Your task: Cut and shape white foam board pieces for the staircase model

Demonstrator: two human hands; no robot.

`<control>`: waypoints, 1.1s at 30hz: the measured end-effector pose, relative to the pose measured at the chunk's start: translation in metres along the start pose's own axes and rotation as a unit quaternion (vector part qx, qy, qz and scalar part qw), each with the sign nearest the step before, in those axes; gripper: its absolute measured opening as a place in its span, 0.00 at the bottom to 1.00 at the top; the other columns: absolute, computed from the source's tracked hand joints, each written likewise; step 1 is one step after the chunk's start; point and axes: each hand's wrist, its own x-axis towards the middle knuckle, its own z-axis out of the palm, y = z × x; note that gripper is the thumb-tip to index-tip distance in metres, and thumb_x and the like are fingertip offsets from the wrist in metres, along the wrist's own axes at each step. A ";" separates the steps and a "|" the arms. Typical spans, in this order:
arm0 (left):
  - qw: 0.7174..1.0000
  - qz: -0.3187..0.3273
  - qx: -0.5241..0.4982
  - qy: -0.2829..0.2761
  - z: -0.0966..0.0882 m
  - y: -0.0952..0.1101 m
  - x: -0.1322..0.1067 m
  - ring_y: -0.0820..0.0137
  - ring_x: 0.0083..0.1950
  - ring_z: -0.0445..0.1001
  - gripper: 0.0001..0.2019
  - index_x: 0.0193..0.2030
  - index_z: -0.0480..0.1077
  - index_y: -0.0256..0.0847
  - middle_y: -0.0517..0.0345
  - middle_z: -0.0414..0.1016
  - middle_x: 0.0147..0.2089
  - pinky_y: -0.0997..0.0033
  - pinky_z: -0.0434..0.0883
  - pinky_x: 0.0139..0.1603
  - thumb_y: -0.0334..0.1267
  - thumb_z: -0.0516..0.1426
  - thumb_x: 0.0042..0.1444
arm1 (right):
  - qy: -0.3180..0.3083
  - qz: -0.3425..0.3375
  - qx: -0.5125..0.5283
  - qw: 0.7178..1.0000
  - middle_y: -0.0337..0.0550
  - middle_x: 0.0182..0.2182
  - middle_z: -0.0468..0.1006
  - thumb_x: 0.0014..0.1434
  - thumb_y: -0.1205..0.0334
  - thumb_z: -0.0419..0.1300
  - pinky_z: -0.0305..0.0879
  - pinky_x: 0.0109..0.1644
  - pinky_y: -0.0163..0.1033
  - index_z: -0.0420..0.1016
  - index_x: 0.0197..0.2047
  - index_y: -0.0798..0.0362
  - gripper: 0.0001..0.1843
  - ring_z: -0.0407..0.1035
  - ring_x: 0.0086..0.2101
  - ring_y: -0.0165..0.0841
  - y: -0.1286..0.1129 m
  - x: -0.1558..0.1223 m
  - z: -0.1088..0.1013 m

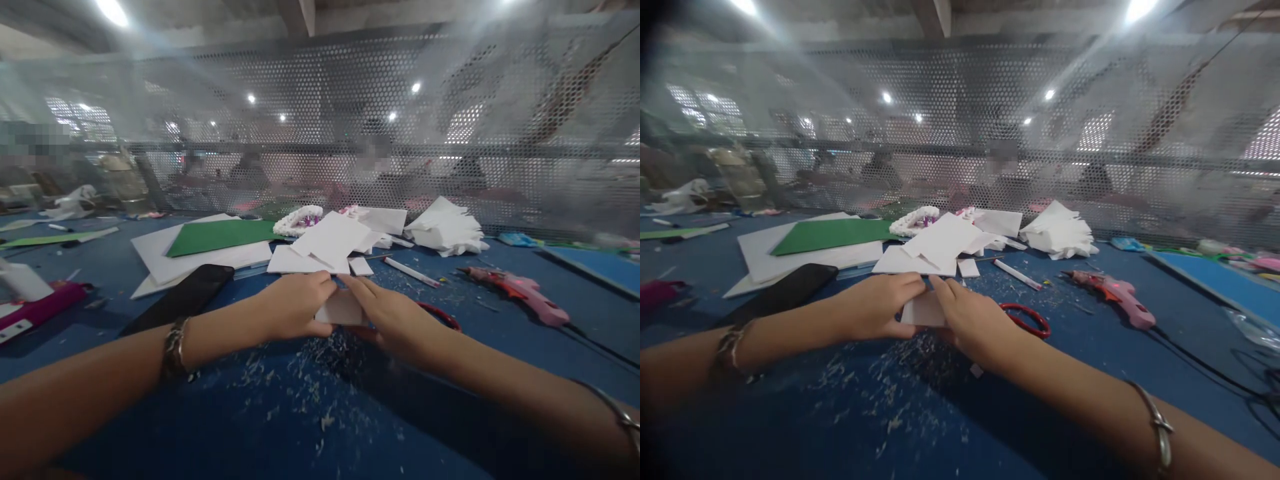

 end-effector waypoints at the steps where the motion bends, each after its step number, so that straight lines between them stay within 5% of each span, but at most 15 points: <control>1: 1.000 -0.005 0.000 0.004 0.004 0.001 0.000 0.60 0.40 0.68 0.21 0.45 0.63 0.30 0.46 0.66 0.41 0.65 0.66 0.38 0.40 0.56 0.46 | -0.013 0.013 -0.011 1.000 0.61 0.43 0.68 0.47 0.69 0.55 0.64 0.36 0.45 0.56 0.53 0.64 0.28 0.67 0.40 0.45 0.002 0.001 0.003; 5: 0.999 -0.040 -0.015 -0.016 0.018 0.003 -0.003 0.60 0.38 0.69 0.18 0.46 0.61 0.32 0.46 0.65 0.42 0.63 0.67 0.34 0.37 0.54 0.48 | -0.034 0.013 -0.013 0.999 0.56 0.37 0.71 0.46 0.74 0.53 0.64 0.32 0.43 0.64 0.45 0.61 0.19 0.68 0.35 0.42 0.009 0.003 0.011; 14: 0.995 -0.091 0.011 -0.027 0.019 0.013 -0.006 0.57 0.41 0.68 0.18 0.47 0.59 0.31 0.45 0.63 0.44 0.63 0.69 0.32 0.34 0.54 0.49 | -0.023 0.005 0.064 0.998 0.59 0.43 0.69 0.48 0.64 0.57 0.63 0.42 0.47 0.61 0.50 0.64 0.26 0.65 0.41 0.45 0.015 0.001 0.017; 28: 0.997 -0.030 -0.067 0.005 0.034 -0.001 -0.007 0.55 0.49 0.65 0.32 0.59 0.44 0.33 0.40 0.61 0.53 0.57 0.68 0.42 0.42 0.53 0.51 | 0.017 0.016 0.129 0.991 0.49 0.32 0.73 0.45 0.62 0.55 0.61 0.31 0.39 0.65 0.42 0.58 0.19 0.67 0.30 0.36 0.011 0.001 0.014; 33: 0.991 -0.022 -0.130 0.022 0.044 -0.008 -0.005 0.57 0.51 0.63 0.30 0.57 0.46 0.33 0.40 0.60 0.54 0.56 0.65 0.46 0.38 0.53 0.50 | 0.019 0.066 0.273 0.959 0.47 0.34 0.73 0.45 0.65 0.56 0.63 0.33 0.38 0.60 0.47 0.57 0.23 0.68 0.32 0.34 0.007 0.001 0.010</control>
